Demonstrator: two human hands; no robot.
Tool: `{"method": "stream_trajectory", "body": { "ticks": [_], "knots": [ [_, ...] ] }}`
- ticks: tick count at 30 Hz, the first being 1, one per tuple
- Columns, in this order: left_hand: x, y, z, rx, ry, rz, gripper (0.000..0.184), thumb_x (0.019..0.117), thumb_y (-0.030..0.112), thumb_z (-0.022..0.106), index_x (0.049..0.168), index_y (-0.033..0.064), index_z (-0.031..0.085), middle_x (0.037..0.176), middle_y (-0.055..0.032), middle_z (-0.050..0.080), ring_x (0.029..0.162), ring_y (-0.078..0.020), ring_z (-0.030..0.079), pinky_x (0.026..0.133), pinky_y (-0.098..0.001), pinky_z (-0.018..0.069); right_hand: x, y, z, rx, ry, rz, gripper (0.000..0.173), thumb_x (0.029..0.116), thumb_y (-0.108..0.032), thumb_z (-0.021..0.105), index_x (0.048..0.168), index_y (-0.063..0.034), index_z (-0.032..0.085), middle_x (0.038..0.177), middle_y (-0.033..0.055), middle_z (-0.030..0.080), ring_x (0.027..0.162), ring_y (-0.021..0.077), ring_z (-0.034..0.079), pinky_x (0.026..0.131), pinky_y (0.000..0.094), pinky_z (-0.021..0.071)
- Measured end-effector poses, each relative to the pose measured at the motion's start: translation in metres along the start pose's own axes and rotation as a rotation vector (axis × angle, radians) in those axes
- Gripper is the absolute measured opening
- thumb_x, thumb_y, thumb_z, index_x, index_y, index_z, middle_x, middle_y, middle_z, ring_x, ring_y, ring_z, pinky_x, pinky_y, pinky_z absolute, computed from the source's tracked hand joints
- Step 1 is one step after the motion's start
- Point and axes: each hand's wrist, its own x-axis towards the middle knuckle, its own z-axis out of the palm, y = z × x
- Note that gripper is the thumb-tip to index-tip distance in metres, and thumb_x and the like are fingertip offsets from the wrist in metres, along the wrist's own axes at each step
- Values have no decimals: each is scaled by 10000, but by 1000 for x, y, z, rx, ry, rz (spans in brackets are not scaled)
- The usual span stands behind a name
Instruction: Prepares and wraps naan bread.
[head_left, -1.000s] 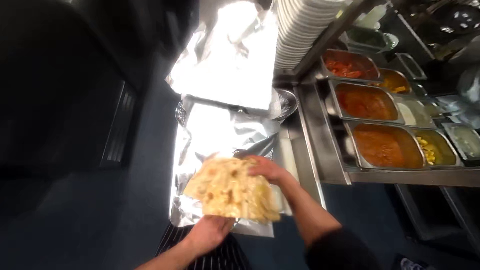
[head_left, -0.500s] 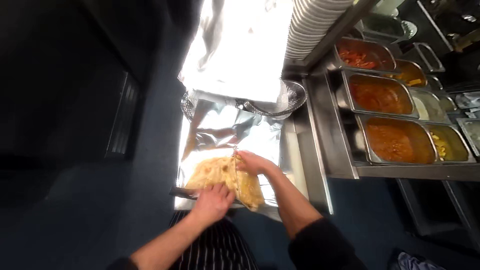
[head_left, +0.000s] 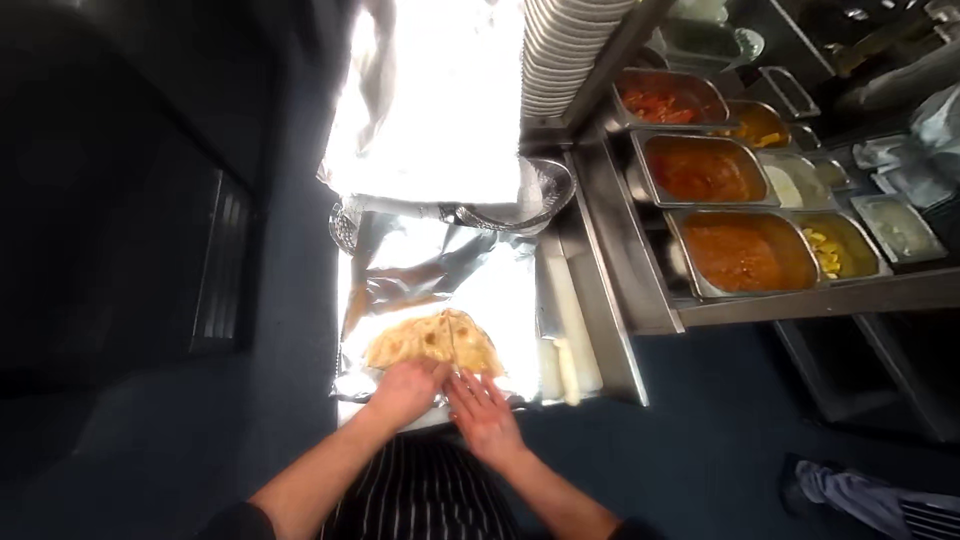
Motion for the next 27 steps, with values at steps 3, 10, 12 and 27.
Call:
{"method": "stream_trajectory", "body": {
  "ticks": [3,10,12,27],
  "knots": [
    [-36,0,13,228,320,255,294,1016,161,519,1278,189,650,1164,-68,708,1053,-261,683,870,-464,553,9,14,3,2,48,-65,353,1058,-265,505,1382,-227,639,1507,-56,571,1408,188,514,1148,475,416],
    [-47,-29,13,325,128,255,396,970,62,562,1352,133,637,1328,-141,651,1221,-358,632,961,-560,549,25,23,-10,-28,21,-112,455,1074,-474,431,1357,-201,659,1467,-33,608,1345,189,574,1061,448,493],
    [-40,-32,7,376,68,291,404,981,46,548,1375,109,613,1373,-158,624,1241,-364,627,952,-573,554,36,25,-12,-54,35,-121,436,1068,-457,443,1286,-177,696,1412,-8,651,1269,210,630,971,463,538],
    [48,-26,-66,-35,-663,-42,321,959,215,580,1250,155,701,1201,-125,706,1123,-358,663,945,-594,517,106,29,-70,345,-600,142,298,1036,-162,464,1222,-109,690,1154,140,726,1132,348,673,919,560,539]
  ]
}}
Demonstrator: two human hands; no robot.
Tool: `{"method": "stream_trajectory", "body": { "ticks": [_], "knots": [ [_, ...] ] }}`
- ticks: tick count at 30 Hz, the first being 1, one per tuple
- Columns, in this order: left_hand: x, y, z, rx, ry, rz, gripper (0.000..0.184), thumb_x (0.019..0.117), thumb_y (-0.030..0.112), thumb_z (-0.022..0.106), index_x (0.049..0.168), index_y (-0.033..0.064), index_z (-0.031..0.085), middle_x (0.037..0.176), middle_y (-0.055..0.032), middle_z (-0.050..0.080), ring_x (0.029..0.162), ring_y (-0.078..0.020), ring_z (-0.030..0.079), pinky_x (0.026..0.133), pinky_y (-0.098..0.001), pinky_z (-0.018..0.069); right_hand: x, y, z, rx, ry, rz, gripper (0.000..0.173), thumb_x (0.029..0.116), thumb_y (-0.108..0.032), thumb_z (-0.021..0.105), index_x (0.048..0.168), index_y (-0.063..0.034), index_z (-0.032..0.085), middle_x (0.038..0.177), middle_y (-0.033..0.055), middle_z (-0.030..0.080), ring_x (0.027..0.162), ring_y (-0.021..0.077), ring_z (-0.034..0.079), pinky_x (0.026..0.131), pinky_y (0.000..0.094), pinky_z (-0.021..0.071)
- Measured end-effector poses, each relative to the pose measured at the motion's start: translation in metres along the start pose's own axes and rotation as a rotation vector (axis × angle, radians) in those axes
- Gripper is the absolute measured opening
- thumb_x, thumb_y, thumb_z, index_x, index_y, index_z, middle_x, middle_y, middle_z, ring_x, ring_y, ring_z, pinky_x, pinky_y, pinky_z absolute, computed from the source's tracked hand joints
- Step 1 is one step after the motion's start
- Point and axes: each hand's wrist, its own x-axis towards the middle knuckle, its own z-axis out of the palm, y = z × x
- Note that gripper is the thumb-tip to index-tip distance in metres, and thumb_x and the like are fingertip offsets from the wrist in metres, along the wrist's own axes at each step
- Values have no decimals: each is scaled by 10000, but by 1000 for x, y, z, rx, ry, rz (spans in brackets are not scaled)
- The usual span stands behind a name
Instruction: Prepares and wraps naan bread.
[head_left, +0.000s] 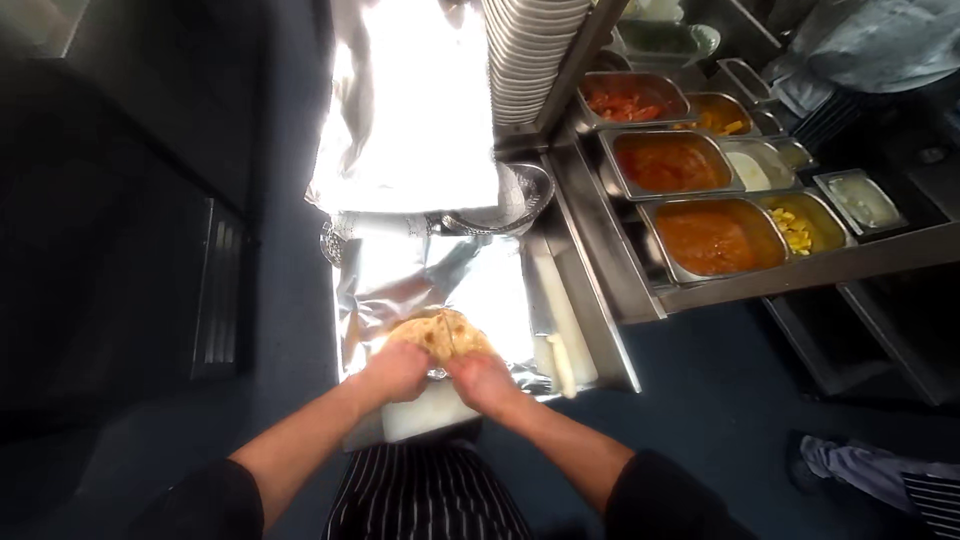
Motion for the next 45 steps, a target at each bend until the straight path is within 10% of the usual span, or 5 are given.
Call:
{"method": "stream_trajectory", "body": {
  "ticks": [9,15,23,37,45],
  "knots": [
    [-4,26,64,226,595,-23,162,996,92,561,1090,61,689,985,-111,719,943,-297,722,718,-442,607,14,11,-28,67,-213,-93,246,968,-191,571,1146,-132,732,1013,129,736,995,339,697,849,586,534],
    [-1,23,35,68,200,-36,261,1056,109,446,1110,-2,675,1124,-193,698,1096,-390,673,867,-542,567,-25,-11,32,-279,442,-28,271,952,-245,618,1170,-115,712,1090,85,728,1027,283,707,834,467,588],
    [5,32,10,52,26,-109,263,1035,96,463,1122,22,700,1233,-176,663,1141,-384,647,930,-553,542,-27,0,43,-268,442,-98,207,980,-122,569,1151,-100,685,1125,98,725,1041,283,712,824,451,604],
    [40,-12,-15,-107,11,-125,400,869,346,768,1236,200,707,1209,-111,700,1146,-334,653,984,-584,514,68,33,-45,-25,-386,-83,235,839,-179,788,1044,-71,746,1048,173,713,1034,382,664,890,638,510],
    [2,18,109,474,897,-61,488,1022,229,516,1481,66,543,1531,-97,540,1422,-263,505,1164,-519,385,66,24,-56,-12,-412,-41,317,880,-161,751,1185,-83,716,1144,202,692,1107,414,641,914,650,504]
  ]
}}
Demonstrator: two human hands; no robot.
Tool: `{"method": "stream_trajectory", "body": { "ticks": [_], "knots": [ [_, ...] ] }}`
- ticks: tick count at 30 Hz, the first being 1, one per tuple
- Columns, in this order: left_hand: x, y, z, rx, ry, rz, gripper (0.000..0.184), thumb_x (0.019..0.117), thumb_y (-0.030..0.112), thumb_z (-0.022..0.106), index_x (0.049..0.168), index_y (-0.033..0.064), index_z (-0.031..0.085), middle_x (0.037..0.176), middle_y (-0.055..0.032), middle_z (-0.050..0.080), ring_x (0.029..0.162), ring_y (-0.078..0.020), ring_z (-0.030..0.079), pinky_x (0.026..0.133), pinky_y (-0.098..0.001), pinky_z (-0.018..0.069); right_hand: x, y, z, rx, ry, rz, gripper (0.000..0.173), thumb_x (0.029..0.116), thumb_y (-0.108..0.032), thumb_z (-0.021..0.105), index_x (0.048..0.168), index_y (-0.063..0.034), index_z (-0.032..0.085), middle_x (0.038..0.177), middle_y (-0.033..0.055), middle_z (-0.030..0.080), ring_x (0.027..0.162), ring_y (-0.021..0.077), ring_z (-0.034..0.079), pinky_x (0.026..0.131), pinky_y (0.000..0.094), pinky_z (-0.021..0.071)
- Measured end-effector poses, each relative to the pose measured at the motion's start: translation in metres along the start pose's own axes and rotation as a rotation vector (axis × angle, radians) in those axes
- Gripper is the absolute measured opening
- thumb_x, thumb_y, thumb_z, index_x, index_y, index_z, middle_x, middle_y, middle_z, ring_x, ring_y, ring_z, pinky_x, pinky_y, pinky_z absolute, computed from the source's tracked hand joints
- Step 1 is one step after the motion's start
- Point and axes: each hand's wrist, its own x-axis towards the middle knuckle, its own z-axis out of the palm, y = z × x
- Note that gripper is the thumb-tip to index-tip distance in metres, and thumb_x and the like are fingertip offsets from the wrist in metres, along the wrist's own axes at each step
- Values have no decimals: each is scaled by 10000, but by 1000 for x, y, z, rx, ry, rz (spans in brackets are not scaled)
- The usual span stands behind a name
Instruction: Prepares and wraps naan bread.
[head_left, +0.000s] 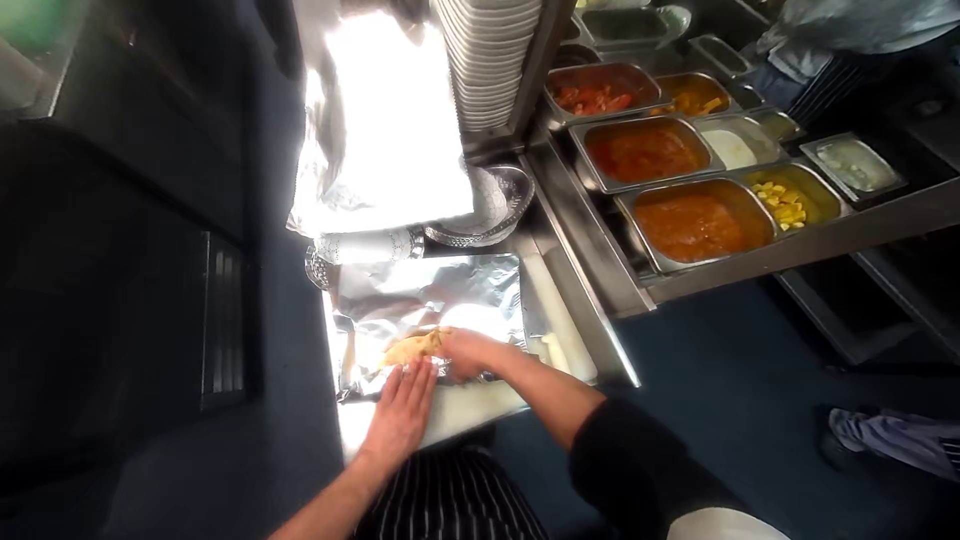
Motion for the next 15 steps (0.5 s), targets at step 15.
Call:
{"method": "stream_trajectory", "body": {
  "ticks": [15],
  "knots": [
    [-2,-38,40,-289,-95,84,468,1103,342,389,1504,150,536,1585,-25,484,1488,-212,417,1206,-484,360,-4,18,153,-329,939,-65,452,1102,-399,389,1465,-214,586,1528,-16,554,1453,207,472,1198,572,348]
  ]
}}
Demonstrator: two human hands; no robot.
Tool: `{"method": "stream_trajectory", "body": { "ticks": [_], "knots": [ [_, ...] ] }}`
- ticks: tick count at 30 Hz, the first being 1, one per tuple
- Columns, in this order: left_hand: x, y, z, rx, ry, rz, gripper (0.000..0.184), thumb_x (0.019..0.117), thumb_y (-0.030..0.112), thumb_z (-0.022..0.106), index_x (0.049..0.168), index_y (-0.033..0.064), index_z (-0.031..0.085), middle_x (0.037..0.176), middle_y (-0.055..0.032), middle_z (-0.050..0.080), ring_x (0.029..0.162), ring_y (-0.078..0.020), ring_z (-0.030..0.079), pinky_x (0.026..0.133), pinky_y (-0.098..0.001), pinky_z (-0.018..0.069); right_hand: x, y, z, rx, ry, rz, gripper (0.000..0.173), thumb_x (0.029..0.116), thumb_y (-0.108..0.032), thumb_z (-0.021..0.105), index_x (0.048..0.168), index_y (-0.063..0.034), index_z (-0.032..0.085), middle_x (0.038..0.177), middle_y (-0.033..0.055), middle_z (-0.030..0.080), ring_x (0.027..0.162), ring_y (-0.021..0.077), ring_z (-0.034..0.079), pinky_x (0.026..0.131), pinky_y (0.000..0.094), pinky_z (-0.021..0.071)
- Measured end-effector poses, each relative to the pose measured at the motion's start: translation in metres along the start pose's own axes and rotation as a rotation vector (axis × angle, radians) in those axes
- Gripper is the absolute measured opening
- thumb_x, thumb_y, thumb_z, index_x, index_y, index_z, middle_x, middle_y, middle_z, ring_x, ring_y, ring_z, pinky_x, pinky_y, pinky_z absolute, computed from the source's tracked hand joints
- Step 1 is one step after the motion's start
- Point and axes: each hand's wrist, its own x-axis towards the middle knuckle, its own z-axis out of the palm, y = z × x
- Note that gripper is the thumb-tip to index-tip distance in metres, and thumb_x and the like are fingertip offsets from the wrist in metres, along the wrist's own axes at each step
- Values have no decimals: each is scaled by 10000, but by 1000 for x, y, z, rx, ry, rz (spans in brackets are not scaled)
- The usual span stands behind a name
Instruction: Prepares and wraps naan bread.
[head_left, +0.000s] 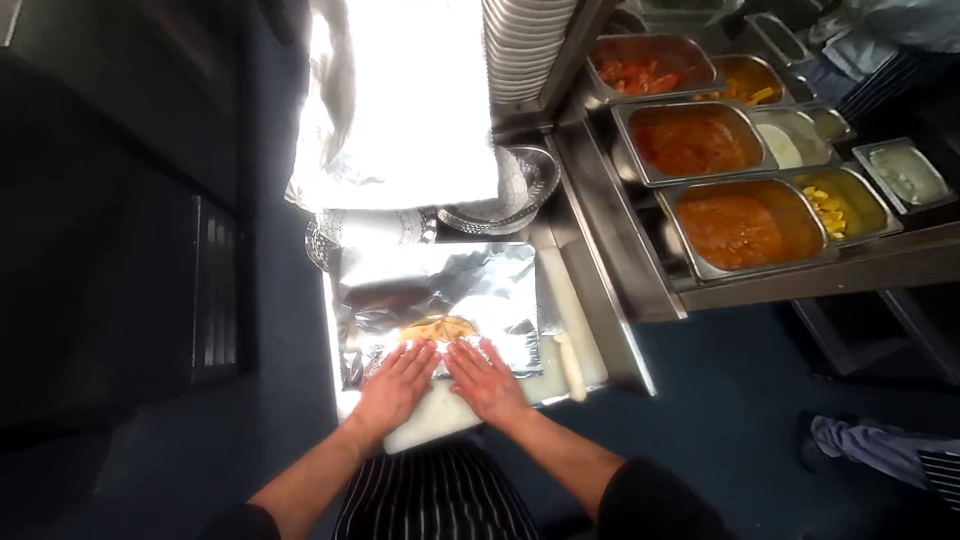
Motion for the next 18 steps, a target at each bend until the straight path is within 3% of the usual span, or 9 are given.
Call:
{"method": "stream_trajectory", "body": {
  "ticks": [3,5,7,9,10,12,13,15,18],
  "knots": [
    [13,4,-13,78,37,19,404,1078,267,455,1407,104,625,1490,-87,583,1414,-285,515,1137,-528,438,13,1,-12,-9,-19,-19,407,1061,-186,464,1443,-165,603,1479,27,601,1401,252,535,1131,583,424],
    [25,11,-24,155,72,71,324,1025,124,487,1252,50,706,1337,-132,680,1252,-313,645,1014,-501,539,23,0,-23,-33,-9,-45,402,1016,-92,508,1397,-117,632,1415,69,648,1338,282,592,1055,576,490],
    [29,22,-27,164,52,85,299,1005,58,490,1191,-4,716,1216,-177,713,1105,-331,707,924,-473,586,23,-4,-28,11,-16,-12,371,1006,-84,531,1350,-103,666,1371,82,674,1295,291,625,1019,559,521],
    [24,28,-28,141,35,75,299,1010,71,491,1199,-2,712,1155,-160,732,1036,-306,729,876,-441,603,20,-10,-36,102,-63,54,345,990,-113,562,1306,-130,697,1336,55,696,1246,270,657,984,523,553],
    [21,30,-31,106,14,63,297,1015,86,496,1207,13,710,1134,-139,741,1015,-286,735,859,-426,608,20,-12,-47,173,-167,94,359,989,-125,556,1322,-152,684,1352,41,686,1249,262,653,986,522,549],
    [31,31,-51,-10,-161,-14,316,1032,116,476,1248,33,691,1135,-133,740,1022,-304,733,861,-454,606,36,-4,-73,312,-436,166,392,987,-166,528,1359,-195,650,1324,68,690,1198,311,662,951,587,529],
    [43,28,-68,-104,-374,-85,360,1059,143,426,1340,42,628,1221,-161,705,1113,-352,692,927,-511,565,49,2,-83,364,-549,195,391,978,-206,530,1349,-214,656,1241,109,714,1142,351,677,920,624,520],
    [71,11,-93,-259,-700,-143,427,1068,201,423,1465,83,529,1337,-208,638,1241,-417,610,1027,-597,481,76,17,-96,437,-763,221,385,982,-265,566,1350,-216,671,1199,159,715,1149,380,656,965,637,478],
    [100,-14,-96,-361,-789,-104,344,1048,231,507,1319,69,643,1188,-220,692,1159,-415,643,1015,-613,470,104,29,-105,443,-855,226,352,971,-225,618,1309,-153,689,1208,190,699,1176,396,635,991,640,471]
  ]
}}
